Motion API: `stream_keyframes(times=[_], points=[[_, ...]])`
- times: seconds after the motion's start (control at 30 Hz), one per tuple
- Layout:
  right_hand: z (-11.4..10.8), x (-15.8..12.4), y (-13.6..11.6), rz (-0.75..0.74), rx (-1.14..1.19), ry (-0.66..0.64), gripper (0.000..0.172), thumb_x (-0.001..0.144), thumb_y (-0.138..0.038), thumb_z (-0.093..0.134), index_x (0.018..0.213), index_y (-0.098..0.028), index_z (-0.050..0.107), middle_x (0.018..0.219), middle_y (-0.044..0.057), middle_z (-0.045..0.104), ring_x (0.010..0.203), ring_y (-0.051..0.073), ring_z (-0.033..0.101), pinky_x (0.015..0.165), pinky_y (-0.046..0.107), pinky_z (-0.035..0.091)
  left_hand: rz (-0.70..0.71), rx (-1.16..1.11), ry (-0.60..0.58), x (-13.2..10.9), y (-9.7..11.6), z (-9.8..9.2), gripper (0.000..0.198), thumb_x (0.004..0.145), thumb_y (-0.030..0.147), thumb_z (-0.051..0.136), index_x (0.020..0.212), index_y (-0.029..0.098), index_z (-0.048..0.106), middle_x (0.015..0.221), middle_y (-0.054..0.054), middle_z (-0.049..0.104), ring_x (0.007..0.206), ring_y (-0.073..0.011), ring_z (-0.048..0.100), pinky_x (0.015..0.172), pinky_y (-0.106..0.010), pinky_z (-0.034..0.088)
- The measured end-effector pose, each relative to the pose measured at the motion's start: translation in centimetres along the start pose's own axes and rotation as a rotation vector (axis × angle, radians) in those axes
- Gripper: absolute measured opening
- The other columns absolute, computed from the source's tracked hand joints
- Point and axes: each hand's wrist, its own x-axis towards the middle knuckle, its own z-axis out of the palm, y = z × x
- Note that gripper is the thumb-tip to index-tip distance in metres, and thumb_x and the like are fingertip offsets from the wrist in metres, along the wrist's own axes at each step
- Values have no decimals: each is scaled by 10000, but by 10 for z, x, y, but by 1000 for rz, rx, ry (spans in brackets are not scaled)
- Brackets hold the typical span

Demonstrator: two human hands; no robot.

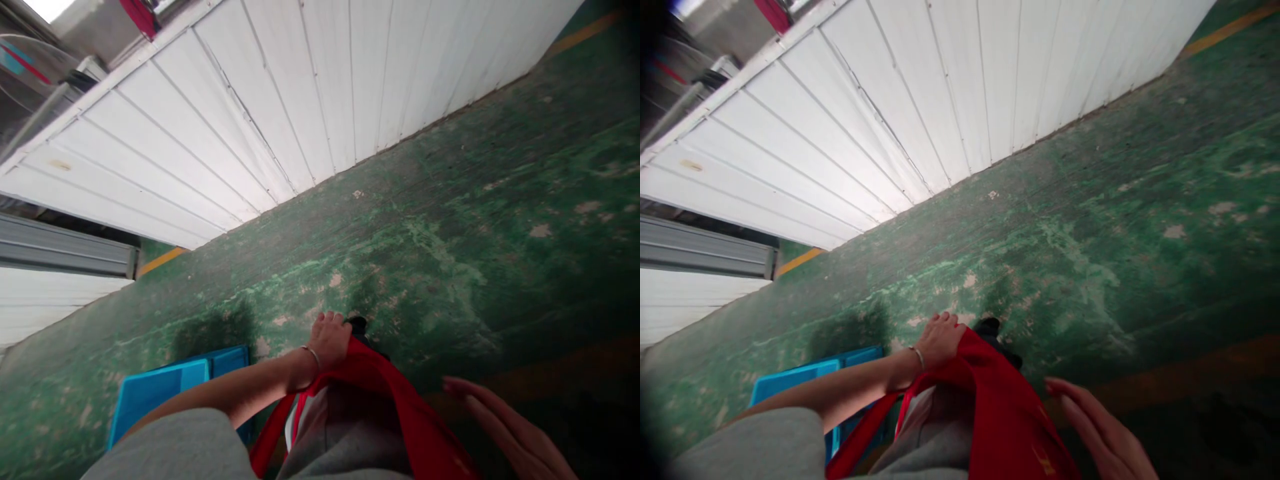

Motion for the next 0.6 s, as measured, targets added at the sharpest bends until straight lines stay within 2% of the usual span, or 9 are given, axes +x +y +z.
stream_keyframes(times=[0.07,0.13,0.2,0.27,0.33,0.47,0.53,0.6], points=[[18,18,-48,-108,66,-264,390,909,-557,452,1136,-293,626,1178,49,618,1092,211,583,948,322,469,42,7,-11,-5,8,0,378,909,231,320,1068,132,648,1148,-170,606,1125,-318,502,987,-480,363],[46,30,-94,-234,87,-491,331,907,-471,494,1117,-254,629,1184,34,614,1075,191,571,969,305,425,33,16,-53,-11,10,3,359,918,232,343,1090,175,653,1178,-130,613,1154,-284,492,1014,-438,349],[75,34,-120,-236,29,-559,247,860,-413,564,979,-214,650,1007,19,656,903,168,587,810,284,440,-20,35,-103,-16,6,9,370,914,194,342,1086,168,668,1193,-144,616,1172,-288,487,1026,-436,338],[99,32,-125,-167,9,-586,216,814,-380,607,875,-173,614,862,15,640,773,151,553,672,272,406,-76,56,-135,-20,-1,14,394,912,175,325,1066,110,681,1188,-202,611,1175,-327,488,1025,-474,333],[114,29,-116,-113,30,-591,204,749,-321,655,827,-153,571,847,22,611,753,146,524,635,264,383,-106,67,-139,-24,-9,18,399,910,184,329,1045,62,684,1177,-241,605,1172,-361,490,1016,-505,338],[131,30,-98,-48,129,-560,223,699,-228,638,886,-131,563,951,57,603,850,165,552,728,274,426,-142,65,-119,-28,-23,21,395,912,182,323,1020,80,689,1141,-210,631,1143,-351,526,971,-498,400],[136,33,-96,-13,166,-559,265,727,-264,619,947,-124,573,999,75,619,911,187,572,788,295,439,-177,61,-86,-30,-30,20,376,906,180,338,1026,82,680,1141,-206,629,1137,-351,537,954,-503,425],[139,35,-96,5,198,-628,326,745,-319,617,1001,-119,589,1043,89,635,957,210,584,823,314,445,-213,54,-32,-34,-37,19,362,893,158,343,1042,83,664,1138,-203,624,1129,-350,543,941,-509,441]])
